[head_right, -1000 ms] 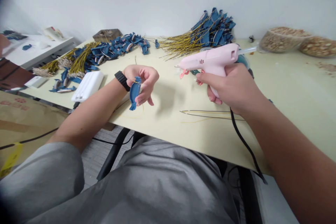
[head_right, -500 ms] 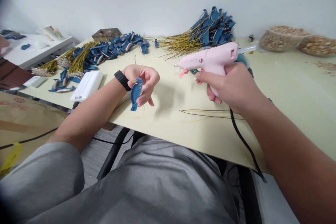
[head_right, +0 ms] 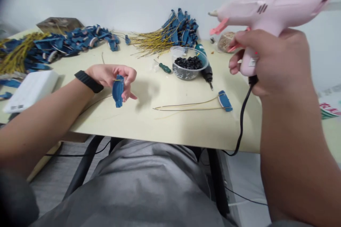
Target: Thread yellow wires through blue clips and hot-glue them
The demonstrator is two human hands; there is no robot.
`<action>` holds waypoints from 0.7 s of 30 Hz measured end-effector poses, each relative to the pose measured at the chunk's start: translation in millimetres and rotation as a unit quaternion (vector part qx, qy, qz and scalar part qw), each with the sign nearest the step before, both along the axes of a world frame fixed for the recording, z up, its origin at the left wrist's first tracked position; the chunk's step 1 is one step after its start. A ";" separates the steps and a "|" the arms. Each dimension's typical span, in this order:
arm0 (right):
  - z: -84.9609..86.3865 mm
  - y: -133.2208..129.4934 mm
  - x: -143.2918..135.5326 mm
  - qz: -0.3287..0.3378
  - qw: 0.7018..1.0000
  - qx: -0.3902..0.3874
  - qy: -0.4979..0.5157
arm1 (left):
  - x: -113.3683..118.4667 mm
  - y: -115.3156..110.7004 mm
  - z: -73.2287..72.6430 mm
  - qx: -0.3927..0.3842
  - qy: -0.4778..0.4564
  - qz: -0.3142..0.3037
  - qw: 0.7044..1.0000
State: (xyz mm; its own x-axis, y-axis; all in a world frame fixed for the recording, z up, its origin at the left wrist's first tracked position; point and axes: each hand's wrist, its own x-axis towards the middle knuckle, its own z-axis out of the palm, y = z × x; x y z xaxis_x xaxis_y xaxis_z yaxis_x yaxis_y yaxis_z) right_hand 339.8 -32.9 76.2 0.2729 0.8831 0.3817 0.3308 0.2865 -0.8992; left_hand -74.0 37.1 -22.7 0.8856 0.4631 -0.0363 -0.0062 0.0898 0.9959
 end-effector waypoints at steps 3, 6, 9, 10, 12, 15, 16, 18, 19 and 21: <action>-10.6 11.3 34.5 -0.101 0.995 -0.003 -0.025 | -0.2 0.7 -0.8 -0.013 -0.026 0.023 0.999; -26.8 20.7 59.5 -0.209 0.966 -0.092 -0.119 | 3.1 0.4 -1.5 -0.032 -0.039 0.028 0.998; -45.6 29.0 76.1 -0.221 0.941 -0.183 -0.180 | 6.9 -0.2 -3.2 -0.053 -0.039 0.082 0.994; -51.7 31.4 79.9 -0.212 0.935 -0.203 -0.200 | 7.9 -0.5 -3.6 -0.060 -0.035 0.109 0.992; -62.4 34.9 84.6 -0.198 0.920 -0.235 -0.242 | 9.4 -0.9 -3.9 -0.074 -0.026 0.143 0.987; -71.7 36.6 85.3 -0.185 0.896 -0.277 -0.292 | 10.7 -1.9 -3.1 -0.083 -0.021 0.135 0.987; -72.7 36.6 84.9 -0.188 0.890 -0.285 -0.303 | 11.0 -2.4 -2.7 -0.081 -0.023 0.132 0.988; -72.2 36.6 84.9 -0.189 0.875 -0.297 -0.332 | 11.5 -3.1 -2.0 -0.069 -0.034 0.121 0.990; -70.9 36.8 85.9 -0.181 0.866 -0.305 -0.352 | 11.6 -3.3 -1.7 -0.063 -0.041 0.109 0.991; -67.4 37.1 89.9 -0.153 0.850 -0.315 -0.394 | 11.5 -3.3 -1.3 -0.054 -0.060 0.074 0.994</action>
State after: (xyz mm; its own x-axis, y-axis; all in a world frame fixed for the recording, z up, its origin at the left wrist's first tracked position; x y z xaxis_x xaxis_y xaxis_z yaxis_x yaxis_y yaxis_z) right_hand 429.7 4.2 8.8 0.4045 0.9140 0.0310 0.8742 -0.3765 -0.3066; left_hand -62.6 33.8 -24.1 0.8088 0.5881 0.0099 -0.1461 0.1845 0.9719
